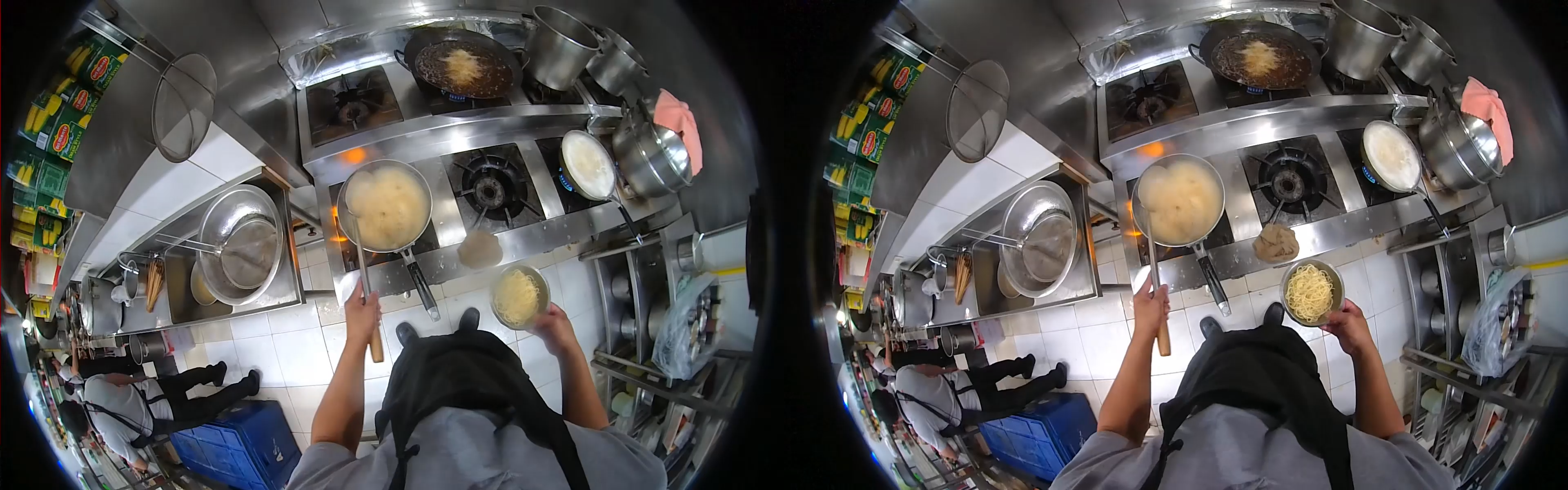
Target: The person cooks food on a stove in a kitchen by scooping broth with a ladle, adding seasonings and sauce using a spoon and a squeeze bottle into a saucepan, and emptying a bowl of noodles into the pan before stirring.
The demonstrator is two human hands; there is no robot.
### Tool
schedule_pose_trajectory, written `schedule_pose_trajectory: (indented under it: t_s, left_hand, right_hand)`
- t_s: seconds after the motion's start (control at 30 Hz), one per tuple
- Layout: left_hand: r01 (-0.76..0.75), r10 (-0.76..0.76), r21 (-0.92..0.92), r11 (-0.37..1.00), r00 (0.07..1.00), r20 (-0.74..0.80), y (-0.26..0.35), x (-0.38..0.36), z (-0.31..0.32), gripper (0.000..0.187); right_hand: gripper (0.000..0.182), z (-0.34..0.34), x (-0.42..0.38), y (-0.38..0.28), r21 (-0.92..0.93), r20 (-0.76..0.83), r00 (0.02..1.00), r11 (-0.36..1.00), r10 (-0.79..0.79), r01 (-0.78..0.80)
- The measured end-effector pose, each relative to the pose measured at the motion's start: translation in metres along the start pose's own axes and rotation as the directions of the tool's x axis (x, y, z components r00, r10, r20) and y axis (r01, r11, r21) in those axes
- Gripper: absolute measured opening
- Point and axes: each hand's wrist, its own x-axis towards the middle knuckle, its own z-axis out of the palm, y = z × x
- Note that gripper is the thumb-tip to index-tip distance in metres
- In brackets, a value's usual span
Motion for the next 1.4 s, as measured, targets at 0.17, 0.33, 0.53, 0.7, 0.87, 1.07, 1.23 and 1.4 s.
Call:
schedule_pose_trajectory:
  t_s: [0.17,0.33,0.53,0.7,0.87,1.07,1.23,1.4]
  left_hand:
    - [0.224,-0.165,-0.338,0.914,0.967,0.194,0.006,-0.007,0.015,0.053]
    - [0.411,-0.221,-0.548,0.729,0.898,0.380,0.018,-0.018,0.008,0.028]
    - [0.405,-0.244,-0.488,0.774,0.901,0.360,0.031,-0.038,-0.010,0.025]
    - [0.328,-0.248,-0.331,0.885,0.933,0.262,0.040,-0.052,-0.027,0.035]
    - [0.178,-0.169,-0.071,0.981,0.979,0.110,0.045,-0.059,-0.034,0.046]
    - [-0.069,0.067,0.117,0.991,0.998,0.015,0.040,-0.024,-0.021,0.052]
    - [0.014,-0.015,0.010,1.000,0.991,0.136,0.029,-0.003,0.004,0.052]
    - [0.221,-0.181,-0.154,0.963,0.955,0.237,0.032,-0.021,0.008,0.051]
  right_hand:
    - [0.024,-0.006,-0.006,0.002,0.043,0.001,1.000,0.999,0.000,0.000]
    - [0.023,-0.012,-0.010,0.006,0.093,-0.052,0.999,0.996,0.011,-0.006]
    - [0.018,-0.019,-0.009,0.008,0.072,-0.127,0.992,0.997,0.022,-0.013]
    - [0.017,-0.027,-0.003,0.011,0.071,-0.117,0.993,0.997,0.020,-0.012]
    - [0.017,-0.020,-0.006,0.001,0.062,-0.108,0.994,0.998,0.013,-0.007]
    - [0.019,-0.011,-0.001,-0.007,0.019,-0.041,0.999,1.000,0.009,-0.008]
    - [0.026,-0.002,0.005,-0.012,0.017,-0.011,1.000,1.000,-0.015,0.016]
    - [0.031,-0.011,0.007,-0.003,0.064,0.041,0.998,0.997,-0.038,0.036]
